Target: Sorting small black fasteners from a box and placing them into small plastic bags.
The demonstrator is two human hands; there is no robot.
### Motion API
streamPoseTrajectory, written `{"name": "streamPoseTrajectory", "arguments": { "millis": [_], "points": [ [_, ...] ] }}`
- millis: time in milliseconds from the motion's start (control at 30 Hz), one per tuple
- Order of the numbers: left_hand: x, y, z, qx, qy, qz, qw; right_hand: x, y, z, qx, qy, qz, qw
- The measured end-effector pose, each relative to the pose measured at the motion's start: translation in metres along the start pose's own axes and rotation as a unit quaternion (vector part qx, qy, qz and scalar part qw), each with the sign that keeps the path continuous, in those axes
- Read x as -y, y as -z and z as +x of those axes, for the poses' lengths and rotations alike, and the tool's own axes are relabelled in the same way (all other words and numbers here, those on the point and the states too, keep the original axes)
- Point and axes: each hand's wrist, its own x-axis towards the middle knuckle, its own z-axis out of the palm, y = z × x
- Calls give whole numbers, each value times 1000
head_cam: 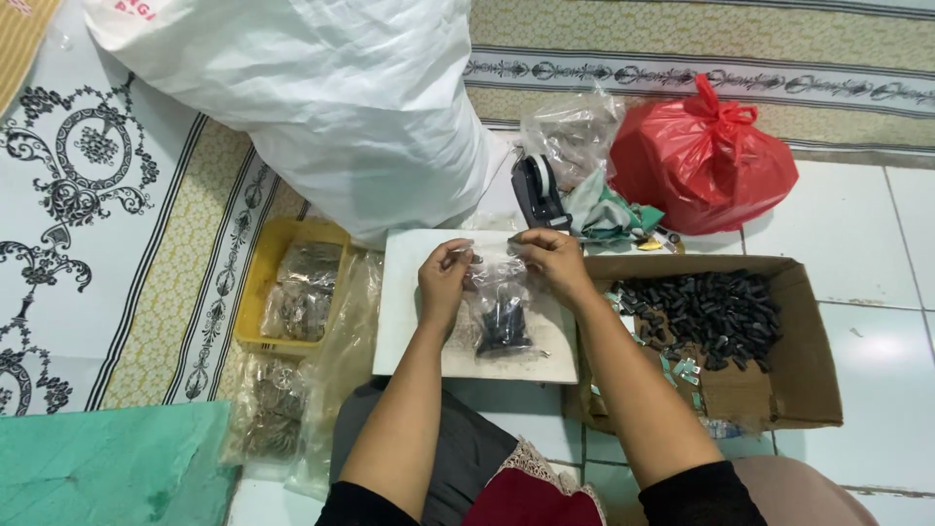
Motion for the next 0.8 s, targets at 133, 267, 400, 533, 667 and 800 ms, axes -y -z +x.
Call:
{"name": "streamPoseTrajectory", "arguments": {
  "millis": [133,267,400,533,667,800],
  "points": [
    [-8,4,4,-5,17,16,1000,-9,2,2,10,10,-20,1000],
    [7,11,7,10,47,90,995,-1,-4,-14,-11,-8,-17,1000],
    [26,14,21,34,111,-63,991,-33,9,6,-24,-29,41,998],
    [-3,11,3,40,104,-82,990,16,-19,-30,-21,8,24,999],
    [-7,13,0,54,55,7,997,16,-15,-32,6,41,-45,998],
    [-24,9,-8,81,34,-13,996,-7,-7,-16,38,54,-38,997]
  ]
}}
